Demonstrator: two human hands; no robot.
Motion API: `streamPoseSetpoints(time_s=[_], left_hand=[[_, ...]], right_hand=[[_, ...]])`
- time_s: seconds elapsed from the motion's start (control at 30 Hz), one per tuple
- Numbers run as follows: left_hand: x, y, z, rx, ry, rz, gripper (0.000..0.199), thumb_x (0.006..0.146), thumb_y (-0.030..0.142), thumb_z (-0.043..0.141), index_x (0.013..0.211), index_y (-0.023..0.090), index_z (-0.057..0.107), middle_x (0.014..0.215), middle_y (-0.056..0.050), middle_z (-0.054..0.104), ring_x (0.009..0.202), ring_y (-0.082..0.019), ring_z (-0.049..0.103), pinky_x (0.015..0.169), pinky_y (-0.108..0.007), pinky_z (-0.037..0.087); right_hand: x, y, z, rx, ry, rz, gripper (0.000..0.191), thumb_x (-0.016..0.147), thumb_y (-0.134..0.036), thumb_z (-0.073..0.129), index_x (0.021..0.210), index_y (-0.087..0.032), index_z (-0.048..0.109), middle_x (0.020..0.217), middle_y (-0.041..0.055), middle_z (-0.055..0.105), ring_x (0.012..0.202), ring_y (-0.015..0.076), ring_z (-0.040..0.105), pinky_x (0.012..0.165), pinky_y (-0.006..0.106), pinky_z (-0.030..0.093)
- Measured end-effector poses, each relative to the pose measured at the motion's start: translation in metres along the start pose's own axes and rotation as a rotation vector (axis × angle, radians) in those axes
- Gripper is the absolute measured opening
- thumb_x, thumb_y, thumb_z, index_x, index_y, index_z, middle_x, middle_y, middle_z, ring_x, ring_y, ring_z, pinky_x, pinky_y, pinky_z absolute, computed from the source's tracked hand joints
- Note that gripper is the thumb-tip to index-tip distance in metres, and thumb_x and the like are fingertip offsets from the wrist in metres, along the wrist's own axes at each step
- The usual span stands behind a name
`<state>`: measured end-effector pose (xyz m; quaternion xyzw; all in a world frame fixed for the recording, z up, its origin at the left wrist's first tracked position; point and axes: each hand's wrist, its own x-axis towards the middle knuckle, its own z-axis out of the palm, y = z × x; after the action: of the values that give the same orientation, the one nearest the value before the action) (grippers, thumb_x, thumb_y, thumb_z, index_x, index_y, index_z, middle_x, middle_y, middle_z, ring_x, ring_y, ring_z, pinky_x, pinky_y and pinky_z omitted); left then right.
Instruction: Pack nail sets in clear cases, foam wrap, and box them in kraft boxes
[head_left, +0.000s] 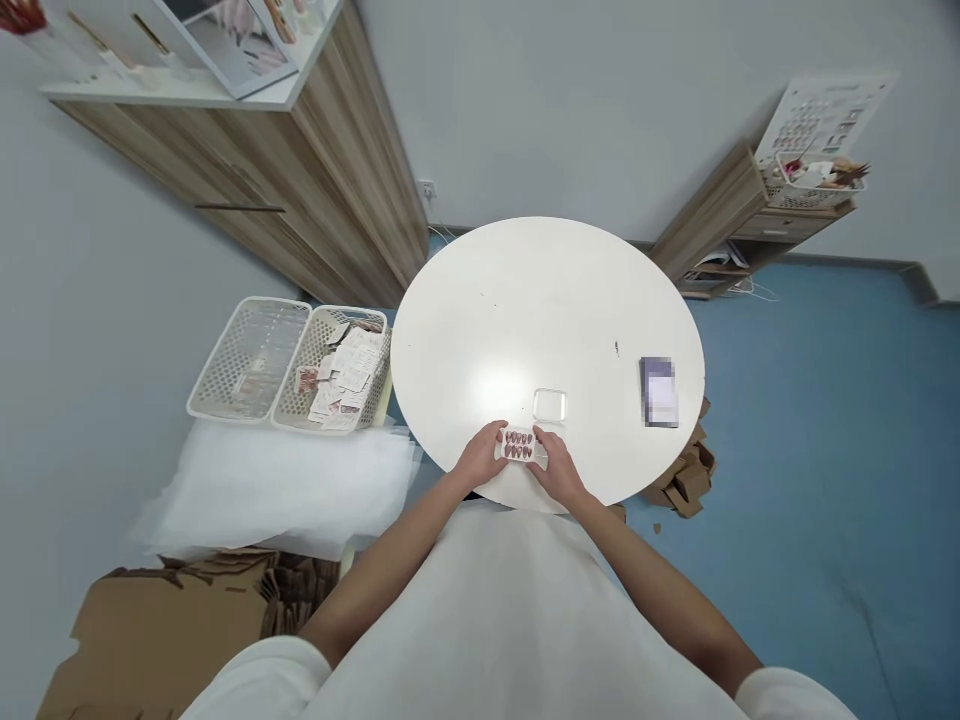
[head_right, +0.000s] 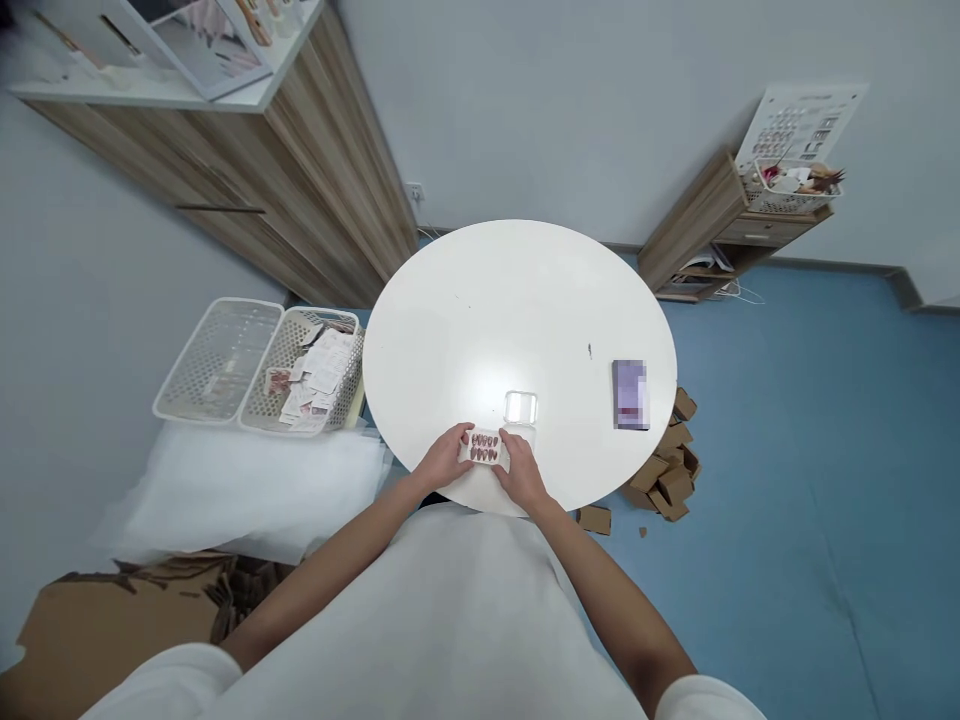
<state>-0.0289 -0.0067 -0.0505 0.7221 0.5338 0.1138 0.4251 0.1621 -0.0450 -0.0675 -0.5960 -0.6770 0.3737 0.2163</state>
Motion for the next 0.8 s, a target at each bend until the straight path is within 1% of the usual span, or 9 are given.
streamPoseSetpoints(time_s=[0.1,0.17,0.23,0.33,0.43,0.5,0.67,0.8], left_hand=[[0.006,0.020,0.024,0.062,-0.022,-0.015,0.058,0.065,0.017,0.061,0.119,0.019,0.039,0.104,-0.007,0.050,0.096,-0.021,0.051,0.080,-0.034,0.043],[0.013,0.030,0.035,0.119,-0.030,-0.030,0.058,0.063,0.019,0.063,0.117,0.020,0.041,0.108,-0.007,0.048,0.101,-0.023,0.049,0.082,-0.035,0.042],[0.022,0.038,0.042,0.183,-0.035,-0.051,0.058,0.061,0.021,0.067,0.115,0.021,0.043,0.110,-0.008,0.047,0.104,-0.024,0.047,0.084,-0.036,0.041],[0.033,0.045,0.045,0.264,-0.046,-0.098,0.059,0.060,0.025,0.070,0.113,0.020,0.044,0.111,-0.009,0.046,0.104,-0.026,0.047,0.084,-0.036,0.040],[0.042,0.047,0.045,0.321,-0.072,-0.159,0.058,0.062,0.025,0.069,0.113,0.021,0.044,0.112,-0.009,0.046,0.104,-0.025,0.048,0.083,-0.034,0.040],[0.045,0.047,0.044,0.336,-0.098,-0.182,0.058,0.062,0.024,0.069,0.114,0.022,0.044,0.113,-0.008,0.046,0.103,-0.024,0.049,0.082,-0.033,0.040],[0.047,0.038,0.047,0.302,-0.125,-0.162,0.060,0.065,0.020,0.066,0.119,0.022,0.039,0.113,-0.008,0.047,0.101,-0.022,0.051,0.079,-0.030,0.041],[0.048,0.030,0.050,0.235,-0.134,-0.143,0.062,0.069,0.020,0.062,0.125,0.022,0.034,0.113,-0.008,0.048,0.095,-0.019,0.054,0.074,-0.028,0.043]], right_hand=[[-0.012,0.026,-0.022,-0.055,-0.009,-0.010,0.063,0.071,-0.025,0.057,0.129,-0.025,0.034,0.121,0.0087,0.044,0.113,0.0266,0.040,0.093,0.046,0.038],[-0.013,0.039,-0.033,-0.097,-0.017,0.002,0.062,0.068,-0.025,0.060,0.126,-0.024,0.038,0.124,0.0095,0.041,0.117,0.0278,0.036,0.094,0.045,0.036],[-0.009,0.048,-0.041,-0.130,-0.045,0.028,0.061,0.066,-0.025,0.062,0.124,-0.023,0.040,0.126,0.0100,0.038,0.119,0.0285,0.033,0.094,0.044,0.036],[0.002,0.054,-0.048,-0.157,-0.103,0.048,0.061,0.066,-0.025,0.062,0.123,-0.022,0.040,0.128,0.0103,0.037,0.118,0.0281,0.034,0.093,0.042,0.035],[0.011,0.055,-0.049,-0.155,-0.142,0.036,0.061,0.066,-0.022,0.062,0.123,-0.021,0.039,0.126,0.0097,0.040,0.114,0.0263,0.038,0.091,0.040,0.036],[0.014,0.055,-0.046,-0.155,-0.146,0.036,0.060,0.066,-0.021,0.061,0.123,-0.021,0.039,0.123,0.0094,0.043,0.111,0.0254,0.040,0.089,0.039,0.037],[0.015,0.057,-0.038,-0.196,-0.112,0.063,0.059,0.066,-0.018,0.061,0.122,-0.020,0.040,0.119,0.0095,0.046,0.108,0.0259,0.041,0.086,0.038,0.039],[0.017,0.059,-0.036,-0.204,-0.099,0.063,0.058,0.067,-0.018,0.060,0.121,-0.020,0.041,0.117,0.0090,0.046,0.107,0.0253,0.043,0.086,0.038,0.039]])
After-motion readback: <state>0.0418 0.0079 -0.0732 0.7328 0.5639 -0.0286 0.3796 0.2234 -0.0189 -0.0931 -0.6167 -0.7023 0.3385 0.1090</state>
